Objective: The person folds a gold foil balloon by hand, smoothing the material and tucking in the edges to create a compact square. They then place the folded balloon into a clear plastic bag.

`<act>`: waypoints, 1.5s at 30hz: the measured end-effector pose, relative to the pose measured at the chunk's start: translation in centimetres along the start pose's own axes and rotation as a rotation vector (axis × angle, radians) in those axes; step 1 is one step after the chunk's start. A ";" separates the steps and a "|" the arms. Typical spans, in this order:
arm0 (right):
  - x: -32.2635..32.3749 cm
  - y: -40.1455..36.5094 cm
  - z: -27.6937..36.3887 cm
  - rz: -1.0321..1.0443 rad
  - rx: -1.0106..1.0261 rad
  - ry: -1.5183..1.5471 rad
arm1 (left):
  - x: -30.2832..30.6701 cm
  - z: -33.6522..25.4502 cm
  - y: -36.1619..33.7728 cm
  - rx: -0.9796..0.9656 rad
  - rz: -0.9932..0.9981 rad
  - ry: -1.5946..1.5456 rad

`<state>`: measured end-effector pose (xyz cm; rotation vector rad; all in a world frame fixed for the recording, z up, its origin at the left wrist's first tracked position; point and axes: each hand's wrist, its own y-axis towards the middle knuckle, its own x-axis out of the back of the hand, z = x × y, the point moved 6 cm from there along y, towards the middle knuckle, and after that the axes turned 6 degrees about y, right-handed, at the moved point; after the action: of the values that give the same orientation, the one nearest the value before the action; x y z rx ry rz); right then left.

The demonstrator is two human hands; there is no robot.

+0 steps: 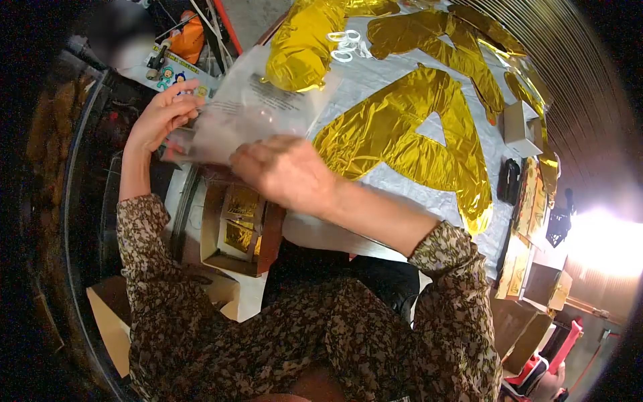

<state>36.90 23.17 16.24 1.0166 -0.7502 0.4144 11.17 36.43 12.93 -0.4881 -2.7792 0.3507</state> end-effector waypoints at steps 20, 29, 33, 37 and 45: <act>0.7 -6.3 -6.2 0.146 -0.331 -0.125 | -0.4 1.1 4.4 -0.086 0.020 0.288; 0.5 -6.2 -8.0 0.129 -0.402 -0.105 | -1.2 -0.3 9.0 -0.099 -0.025 0.353; 0.3 -6.4 -8.9 0.080 -0.445 -0.202 | -1.6 -0.3 9.9 -0.055 -0.205 0.531; 0.7 -6.6 -11.9 -0.006 -0.585 -0.346 | -3.0 -2.8 8.5 -0.225 -0.353 1.086; 0.4 -6.3 -15.9 0.011 -0.607 -0.343 | -3.1 -0.4 14.2 -0.402 -0.348 0.759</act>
<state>46.98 34.09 7.78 0.5101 -1.1054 0.0044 18.25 48.35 8.49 -0.1539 -2.1098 -0.4047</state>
